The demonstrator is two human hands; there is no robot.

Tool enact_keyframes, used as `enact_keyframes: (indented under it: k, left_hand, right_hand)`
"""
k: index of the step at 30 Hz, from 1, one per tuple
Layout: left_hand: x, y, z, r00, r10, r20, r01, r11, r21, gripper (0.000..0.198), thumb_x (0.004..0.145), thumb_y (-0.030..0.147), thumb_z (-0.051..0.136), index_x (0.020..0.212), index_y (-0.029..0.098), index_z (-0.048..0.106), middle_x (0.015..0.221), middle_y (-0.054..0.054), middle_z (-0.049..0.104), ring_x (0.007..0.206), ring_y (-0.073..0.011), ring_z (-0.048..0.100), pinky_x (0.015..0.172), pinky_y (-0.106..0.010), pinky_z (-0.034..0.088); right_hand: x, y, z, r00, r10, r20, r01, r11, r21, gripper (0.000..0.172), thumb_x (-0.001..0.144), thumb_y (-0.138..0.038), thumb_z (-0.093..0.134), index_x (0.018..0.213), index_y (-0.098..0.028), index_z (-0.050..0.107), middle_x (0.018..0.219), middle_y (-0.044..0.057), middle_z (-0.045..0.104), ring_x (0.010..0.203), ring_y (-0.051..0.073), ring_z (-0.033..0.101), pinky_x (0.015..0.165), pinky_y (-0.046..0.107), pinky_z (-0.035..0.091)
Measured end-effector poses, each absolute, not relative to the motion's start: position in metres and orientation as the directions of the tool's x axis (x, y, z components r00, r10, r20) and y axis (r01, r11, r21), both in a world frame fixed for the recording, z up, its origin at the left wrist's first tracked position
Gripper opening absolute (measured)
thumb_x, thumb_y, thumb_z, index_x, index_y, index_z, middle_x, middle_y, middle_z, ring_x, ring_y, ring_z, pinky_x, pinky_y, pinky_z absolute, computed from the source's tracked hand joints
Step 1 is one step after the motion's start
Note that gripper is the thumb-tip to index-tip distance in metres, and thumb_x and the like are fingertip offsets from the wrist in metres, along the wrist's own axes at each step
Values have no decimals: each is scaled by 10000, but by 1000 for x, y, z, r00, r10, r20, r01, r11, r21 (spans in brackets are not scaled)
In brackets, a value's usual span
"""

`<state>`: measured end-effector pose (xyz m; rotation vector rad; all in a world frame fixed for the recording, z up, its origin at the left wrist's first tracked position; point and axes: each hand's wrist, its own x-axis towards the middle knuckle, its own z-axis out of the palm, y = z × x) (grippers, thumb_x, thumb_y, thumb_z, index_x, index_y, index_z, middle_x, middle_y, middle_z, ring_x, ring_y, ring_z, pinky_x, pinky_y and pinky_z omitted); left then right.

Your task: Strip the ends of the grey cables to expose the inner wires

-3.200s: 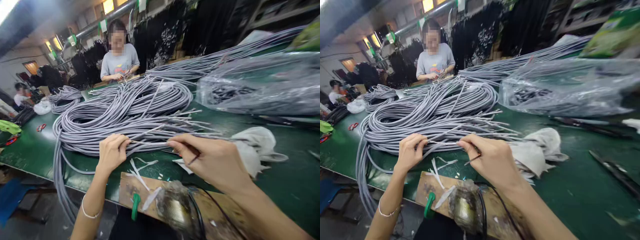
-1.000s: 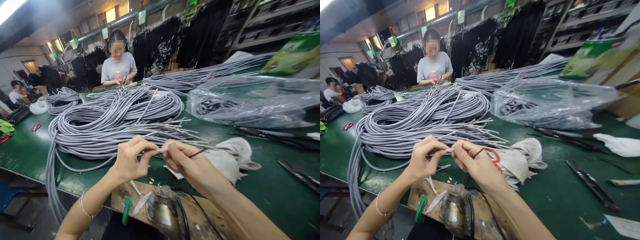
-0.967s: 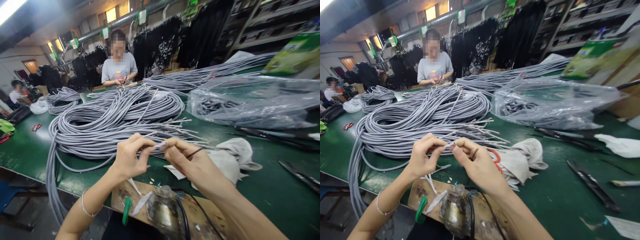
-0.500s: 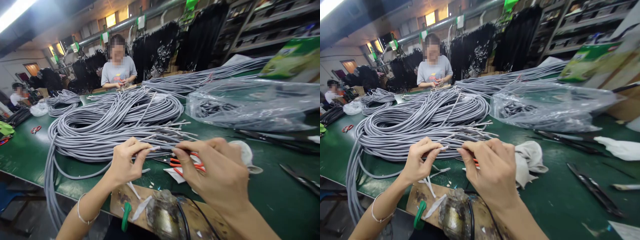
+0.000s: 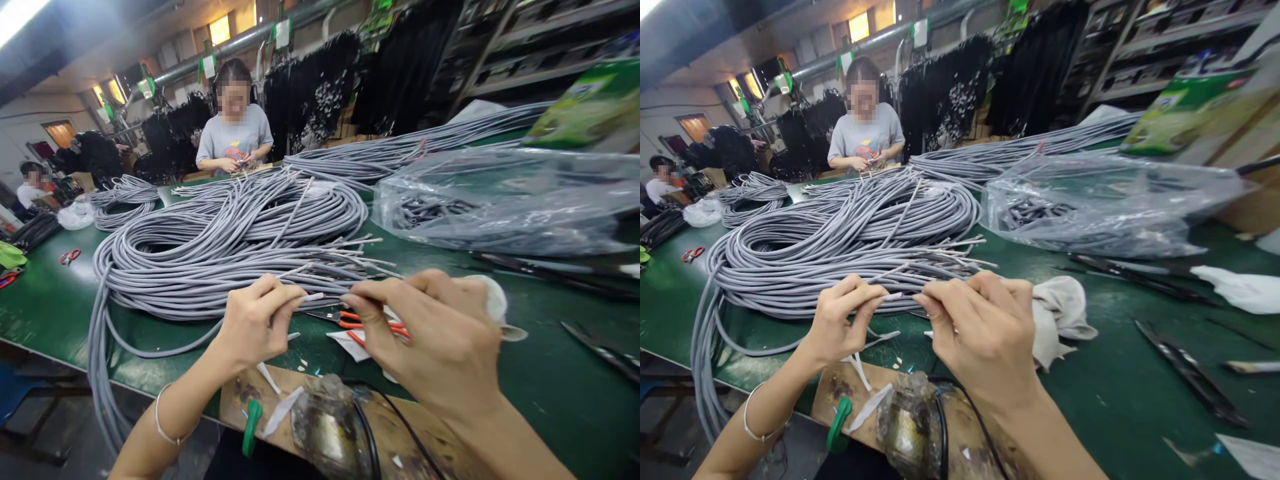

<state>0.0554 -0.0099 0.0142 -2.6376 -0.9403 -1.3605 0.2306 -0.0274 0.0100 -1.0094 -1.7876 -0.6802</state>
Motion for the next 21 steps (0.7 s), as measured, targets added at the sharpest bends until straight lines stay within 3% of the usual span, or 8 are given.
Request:
enact_keyframes:
  k: [7,9,11,14,16,18,21]
  left_hand:
    - [55,-8,17,402,582,707,434,-801,412,187,859,118,492,826,90,674,627,-25,572,539,-98,496,511,-205,410]
    - [55,-8,18,406,599,690,404,-795,452,198,862,126,494,809,88,681,599,-16,550,521,-93,474,495,-204,393]
    - [55,-8,19,403,614,678,373,-787,491,204,866,146,503,794,96,686,580,-8,535,509,-91,460,483,-203,379]
    - [54,-7,20,393,617,682,343,-787,513,198,864,159,515,793,103,691,581,-10,545,514,-92,462,486,-204,378]
    - [53,-7,21,392,605,693,338,-795,504,195,861,153,515,795,103,692,588,-15,557,520,-94,467,489,-205,379]
    - [52,-7,21,392,599,698,351,-799,488,191,856,145,516,798,102,693,602,-21,572,523,-93,471,491,-205,379]
    - [50,-6,21,385,610,693,390,-788,478,190,852,136,515,798,97,693,608,-24,586,515,-90,473,491,-203,380]
  right_hand:
    - [229,-24,6,-206,367,907,812,582,-51,157,899,-193,498,745,-225,509,572,-15,595,524,140,494,558,316,316]
    - [228,-22,3,-135,462,877,728,647,-228,175,895,-222,496,722,-221,520,579,-13,593,500,126,496,518,289,336]
    - [224,-20,1,-60,650,758,557,652,-515,227,892,-308,492,687,-217,527,540,-19,547,444,107,463,444,259,326]
    - [214,-19,-2,-97,890,446,180,457,-871,380,835,-533,511,634,-210,499,458,-52,384,374,81,318,352,234,232]
    - [208,-18,-4,-180,943,279,-49,274,-960,453,765,-630,542,613,-211,459,447,-79,286,370,64,222,336,220,172]
    - [206,-17,-4,-215,959,187,-193,146,-970,473,720,-651,581,610,-214,437,447,-100,225,372,50,147,331,208,131]
    - [213,-16,0,-92,982,166,-254,138,-957,452,705,-640,606,624,-224,447,448,-109,195,368,53,124,318,202,122]
